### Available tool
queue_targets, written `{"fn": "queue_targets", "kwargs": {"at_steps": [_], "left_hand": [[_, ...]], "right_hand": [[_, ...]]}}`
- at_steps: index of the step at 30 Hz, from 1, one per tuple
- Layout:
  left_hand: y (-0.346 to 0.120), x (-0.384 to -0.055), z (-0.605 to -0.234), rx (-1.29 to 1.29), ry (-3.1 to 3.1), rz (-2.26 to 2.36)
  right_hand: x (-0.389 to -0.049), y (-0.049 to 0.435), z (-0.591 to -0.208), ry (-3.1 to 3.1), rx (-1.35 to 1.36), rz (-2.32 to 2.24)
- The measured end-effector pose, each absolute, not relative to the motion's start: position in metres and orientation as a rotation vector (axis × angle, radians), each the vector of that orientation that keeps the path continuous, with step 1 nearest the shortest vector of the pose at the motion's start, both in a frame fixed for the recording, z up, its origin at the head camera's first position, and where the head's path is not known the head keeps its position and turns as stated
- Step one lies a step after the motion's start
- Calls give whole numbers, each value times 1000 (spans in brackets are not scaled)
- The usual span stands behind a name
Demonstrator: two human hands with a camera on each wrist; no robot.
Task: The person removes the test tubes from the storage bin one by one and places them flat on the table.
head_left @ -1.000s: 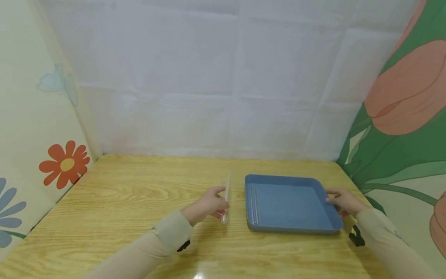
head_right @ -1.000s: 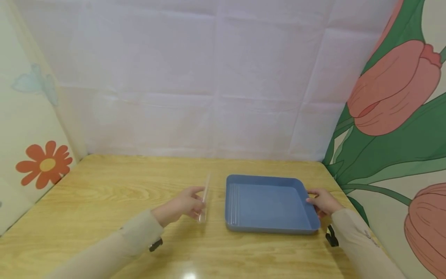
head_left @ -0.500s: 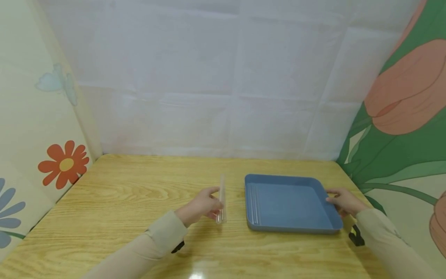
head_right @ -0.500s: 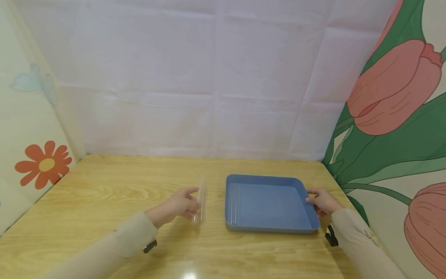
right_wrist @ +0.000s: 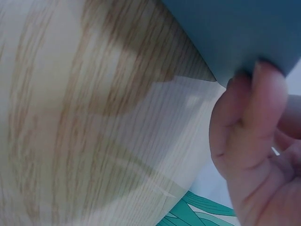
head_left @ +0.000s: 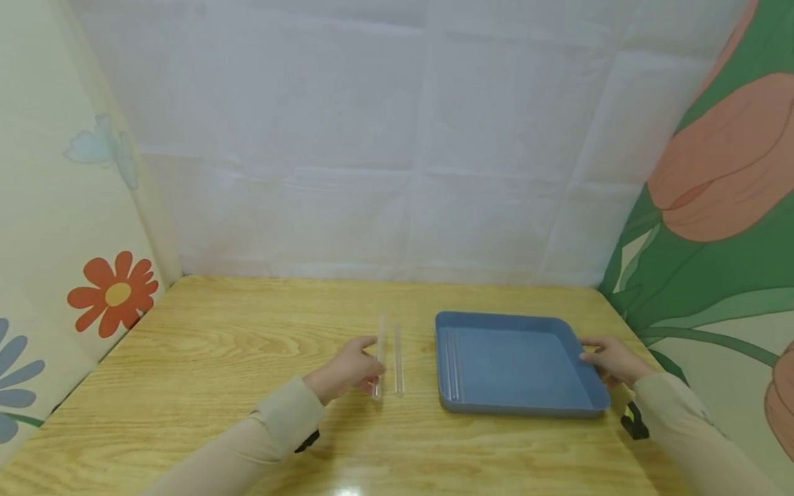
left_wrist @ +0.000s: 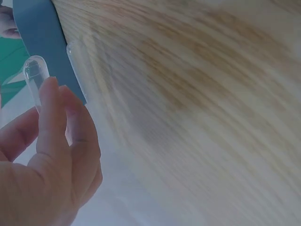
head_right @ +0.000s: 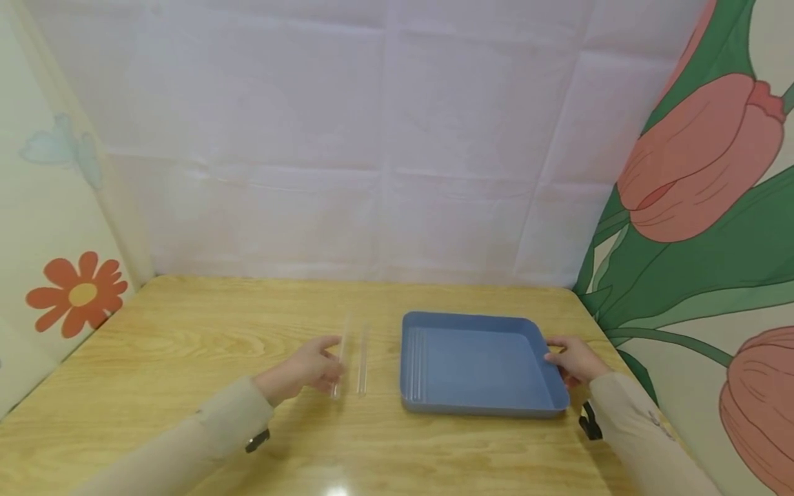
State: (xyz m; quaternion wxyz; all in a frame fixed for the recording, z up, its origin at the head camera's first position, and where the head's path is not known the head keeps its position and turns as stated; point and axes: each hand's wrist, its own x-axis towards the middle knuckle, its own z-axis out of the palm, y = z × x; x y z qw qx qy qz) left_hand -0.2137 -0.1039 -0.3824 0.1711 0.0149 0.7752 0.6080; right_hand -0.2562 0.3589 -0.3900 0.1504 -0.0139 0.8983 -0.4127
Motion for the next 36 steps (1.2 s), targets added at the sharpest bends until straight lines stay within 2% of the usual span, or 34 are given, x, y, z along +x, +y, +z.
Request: {"fn": "queue_targets", "kwargs": {"at_steps": [19, 36], "left_hand": [[-103, -228, -389, -113, 2338, 1552], [-103, -241, -397, -31, 2534, 1278]], "right_hand": [[-256, 359, -389, 2578, -41, -1182], [-256, 359, -389, 2576, -31, -1184]]}}
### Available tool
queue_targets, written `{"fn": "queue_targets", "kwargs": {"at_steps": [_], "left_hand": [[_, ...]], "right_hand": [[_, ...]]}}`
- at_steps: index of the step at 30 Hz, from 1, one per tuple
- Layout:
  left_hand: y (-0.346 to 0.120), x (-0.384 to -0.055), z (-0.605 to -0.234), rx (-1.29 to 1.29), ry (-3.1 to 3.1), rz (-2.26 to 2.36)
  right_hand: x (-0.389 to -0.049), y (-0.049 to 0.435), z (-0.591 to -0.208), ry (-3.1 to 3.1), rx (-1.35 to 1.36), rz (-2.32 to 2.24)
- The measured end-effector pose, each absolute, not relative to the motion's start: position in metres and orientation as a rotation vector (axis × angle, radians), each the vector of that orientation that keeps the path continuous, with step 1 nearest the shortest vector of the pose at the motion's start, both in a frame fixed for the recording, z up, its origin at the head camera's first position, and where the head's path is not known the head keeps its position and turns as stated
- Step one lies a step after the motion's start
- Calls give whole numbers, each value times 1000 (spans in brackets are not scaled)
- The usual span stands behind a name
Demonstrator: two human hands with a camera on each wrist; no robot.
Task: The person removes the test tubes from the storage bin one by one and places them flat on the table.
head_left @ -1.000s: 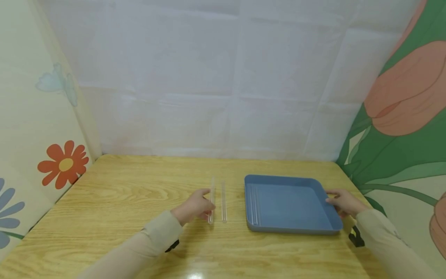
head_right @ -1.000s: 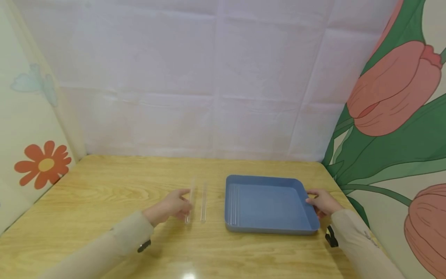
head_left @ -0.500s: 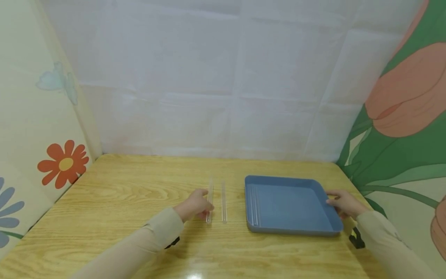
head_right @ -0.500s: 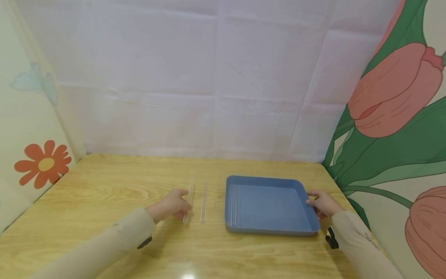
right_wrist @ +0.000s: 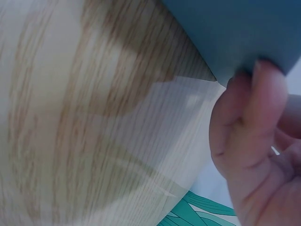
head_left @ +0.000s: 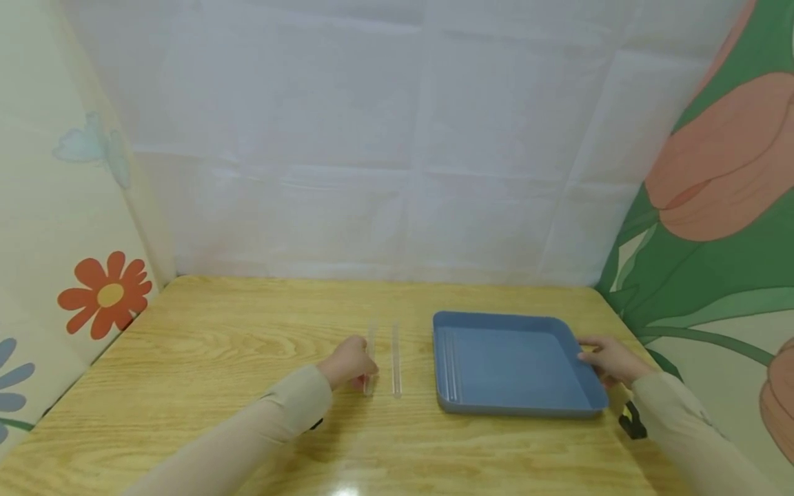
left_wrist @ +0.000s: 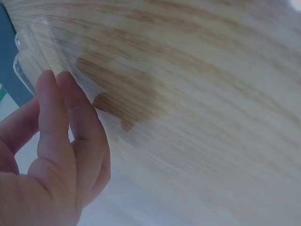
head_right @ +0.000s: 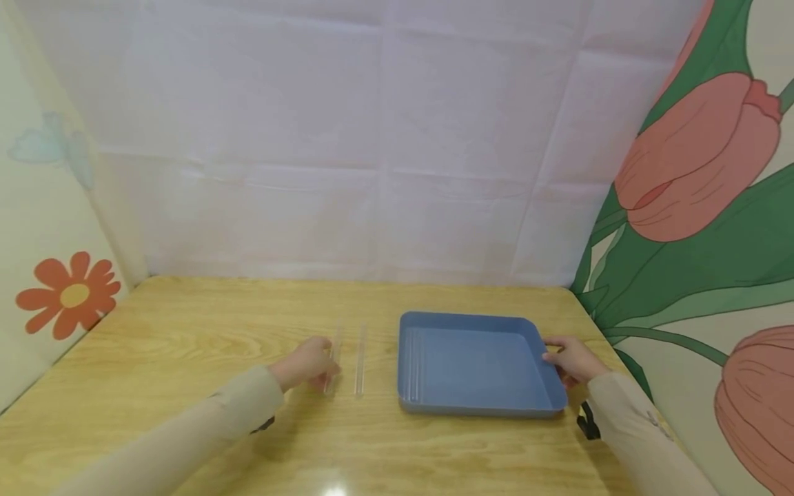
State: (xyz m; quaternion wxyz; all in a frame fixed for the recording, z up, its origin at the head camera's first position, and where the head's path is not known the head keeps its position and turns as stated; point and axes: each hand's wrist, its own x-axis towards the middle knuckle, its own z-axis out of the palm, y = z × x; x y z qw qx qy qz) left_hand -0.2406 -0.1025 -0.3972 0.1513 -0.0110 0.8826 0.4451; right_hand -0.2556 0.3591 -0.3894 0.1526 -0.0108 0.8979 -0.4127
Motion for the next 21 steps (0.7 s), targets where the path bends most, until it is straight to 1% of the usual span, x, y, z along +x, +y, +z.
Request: {"fn": "queue_targets", "kwargs": {"at_steps": [8, 21], "left_hand": [[-100, -244, -401, 146, 2737, 1006], [-99, -242, -405, 165, 2767, 931]], "right_hand": [[-257, 360, -392, 2580, -44, -1191], [-256, 358, -391, 2584, -20, -1192]]}}
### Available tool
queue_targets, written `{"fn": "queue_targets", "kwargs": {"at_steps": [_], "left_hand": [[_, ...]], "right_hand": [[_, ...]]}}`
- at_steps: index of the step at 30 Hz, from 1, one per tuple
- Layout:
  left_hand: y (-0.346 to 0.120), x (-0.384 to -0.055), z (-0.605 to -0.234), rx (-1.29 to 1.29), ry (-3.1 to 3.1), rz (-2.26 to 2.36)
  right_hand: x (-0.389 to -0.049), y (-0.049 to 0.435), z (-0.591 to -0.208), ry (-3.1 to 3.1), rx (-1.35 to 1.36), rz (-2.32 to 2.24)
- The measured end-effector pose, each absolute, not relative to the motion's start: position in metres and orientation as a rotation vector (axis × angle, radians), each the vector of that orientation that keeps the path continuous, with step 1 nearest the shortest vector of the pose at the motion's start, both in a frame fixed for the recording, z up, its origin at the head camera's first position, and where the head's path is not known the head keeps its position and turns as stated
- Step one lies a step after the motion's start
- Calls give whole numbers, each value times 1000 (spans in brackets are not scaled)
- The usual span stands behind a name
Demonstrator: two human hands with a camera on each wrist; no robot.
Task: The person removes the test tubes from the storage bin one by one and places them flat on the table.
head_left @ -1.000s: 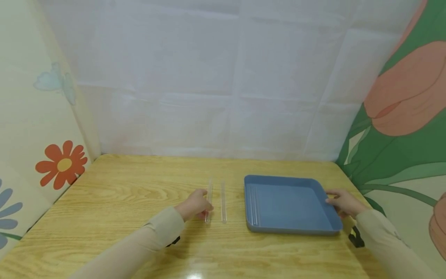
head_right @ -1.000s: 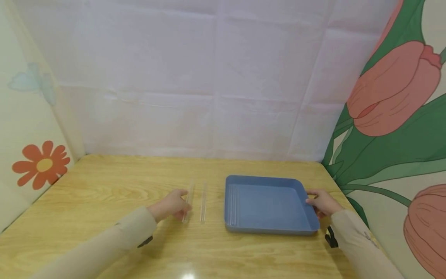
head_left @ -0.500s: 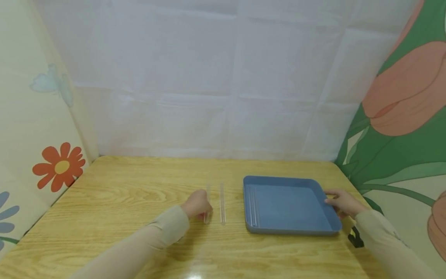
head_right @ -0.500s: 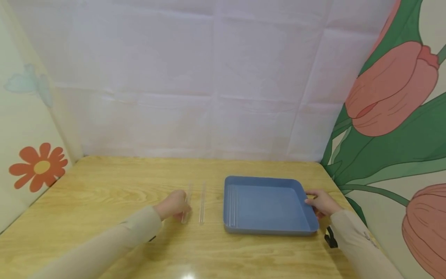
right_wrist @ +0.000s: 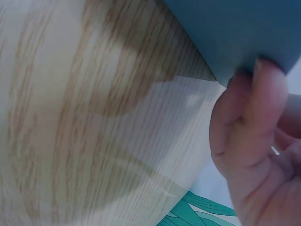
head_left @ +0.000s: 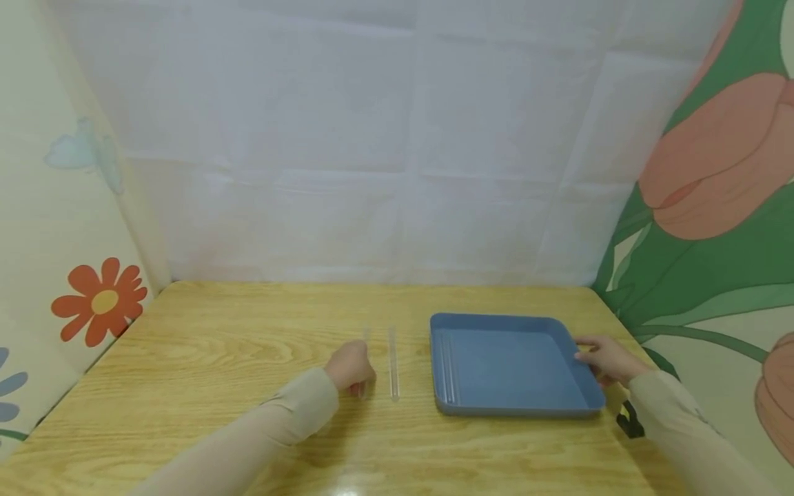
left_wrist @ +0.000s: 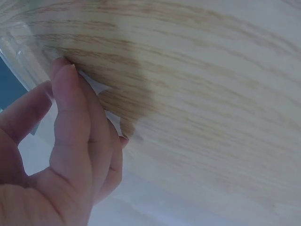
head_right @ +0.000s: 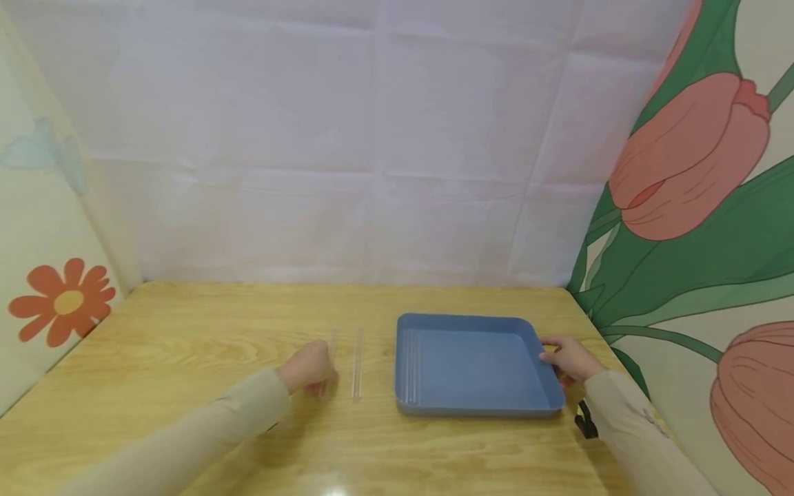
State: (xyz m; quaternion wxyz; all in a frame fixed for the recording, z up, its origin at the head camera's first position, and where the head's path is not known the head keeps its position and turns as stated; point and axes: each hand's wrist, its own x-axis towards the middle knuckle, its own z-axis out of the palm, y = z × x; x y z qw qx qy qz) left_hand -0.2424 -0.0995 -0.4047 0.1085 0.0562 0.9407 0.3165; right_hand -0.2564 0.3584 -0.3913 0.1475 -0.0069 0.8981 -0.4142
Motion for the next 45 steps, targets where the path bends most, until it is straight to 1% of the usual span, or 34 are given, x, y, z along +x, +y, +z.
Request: {"fn": "queue_targets", "kwargs": {"at_steps": [12, 18, 23, 29, 39, 45], "left_hand": [[-105, -238, -401, 146, 2770, 946], [-113, -237, -399, 68, 2738, 1000], [-120, -233, -394, 39, 2705, 1081], [-124, -225, -385, 70, 2716, 1247], [-108, -221, -371, -8, 2455, 1605], [-93, -218, -367, -25, 2383, 1628]], "right_hand": [[-257, 358, -390, 2581, -25, -1186], [-257, 359, -389, 2588, -19, -1182], [-257, 360, -390, 2587, -18, -1185], [-256, 359, -390, 2586, -22, -1188], [-256, 360, -391, 2579, -32, -1195], [-256, 359, -390, 2585, -46, -1195]]}}
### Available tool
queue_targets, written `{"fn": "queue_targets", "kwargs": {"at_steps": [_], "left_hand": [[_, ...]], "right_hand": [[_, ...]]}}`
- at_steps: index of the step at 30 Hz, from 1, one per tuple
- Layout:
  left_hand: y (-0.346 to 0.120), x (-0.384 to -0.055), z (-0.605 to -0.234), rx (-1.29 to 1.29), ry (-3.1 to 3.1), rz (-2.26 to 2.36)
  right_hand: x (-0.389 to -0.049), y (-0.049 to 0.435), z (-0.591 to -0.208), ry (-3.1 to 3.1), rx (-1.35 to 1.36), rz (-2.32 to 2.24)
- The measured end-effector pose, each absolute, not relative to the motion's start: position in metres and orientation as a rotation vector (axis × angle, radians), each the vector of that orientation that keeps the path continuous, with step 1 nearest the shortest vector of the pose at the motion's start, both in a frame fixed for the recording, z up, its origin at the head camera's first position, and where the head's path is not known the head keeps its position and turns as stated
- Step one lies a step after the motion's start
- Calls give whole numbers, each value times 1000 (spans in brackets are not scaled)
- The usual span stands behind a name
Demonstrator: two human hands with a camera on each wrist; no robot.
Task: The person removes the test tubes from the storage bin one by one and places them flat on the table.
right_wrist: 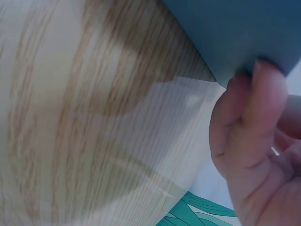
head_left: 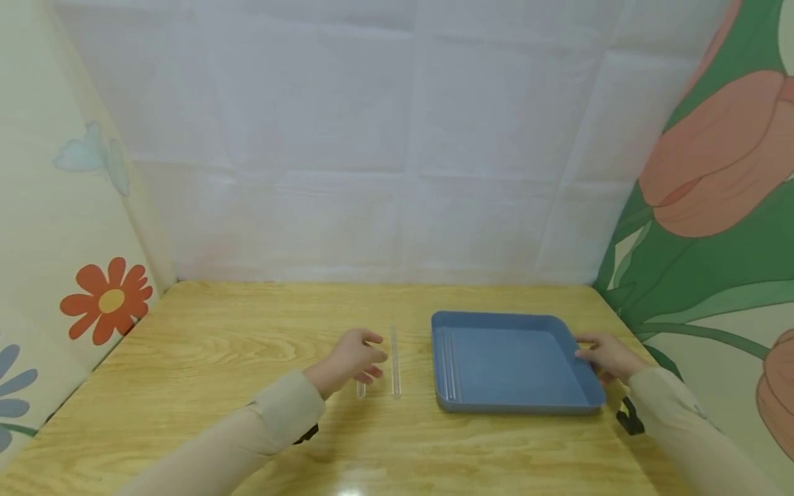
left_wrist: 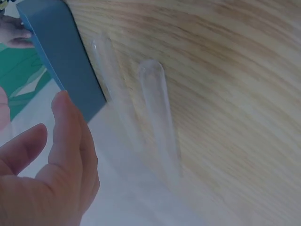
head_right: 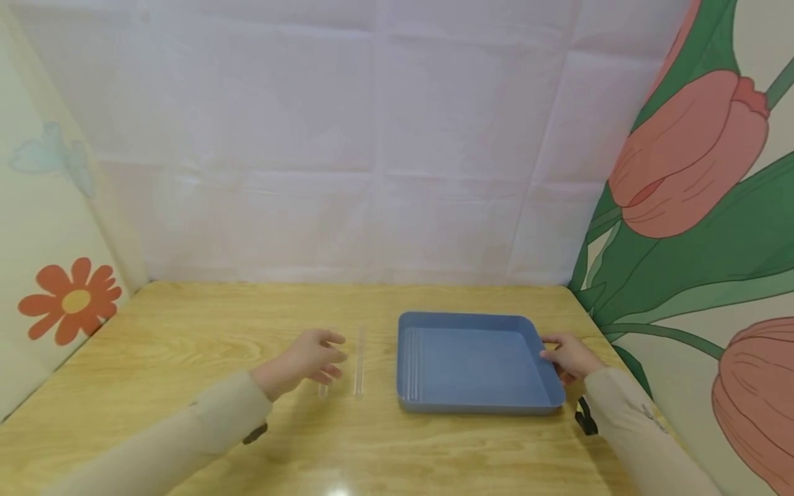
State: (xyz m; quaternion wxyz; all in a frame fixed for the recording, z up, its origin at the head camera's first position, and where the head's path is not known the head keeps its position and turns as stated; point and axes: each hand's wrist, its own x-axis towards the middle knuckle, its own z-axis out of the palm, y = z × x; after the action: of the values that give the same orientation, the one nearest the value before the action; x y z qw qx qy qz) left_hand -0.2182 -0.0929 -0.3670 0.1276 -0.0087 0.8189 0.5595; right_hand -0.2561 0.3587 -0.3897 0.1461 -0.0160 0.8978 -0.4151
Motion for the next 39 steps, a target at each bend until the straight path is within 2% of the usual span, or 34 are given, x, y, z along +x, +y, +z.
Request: {"fn": "queue_targets", "kwargs": {"at_steps": [39], "left_hand": [[-11, -231, -359, 102, 2204, 1604]], "right_hand": [[-256, 359, -389, 2573, -53, -1202]]}}
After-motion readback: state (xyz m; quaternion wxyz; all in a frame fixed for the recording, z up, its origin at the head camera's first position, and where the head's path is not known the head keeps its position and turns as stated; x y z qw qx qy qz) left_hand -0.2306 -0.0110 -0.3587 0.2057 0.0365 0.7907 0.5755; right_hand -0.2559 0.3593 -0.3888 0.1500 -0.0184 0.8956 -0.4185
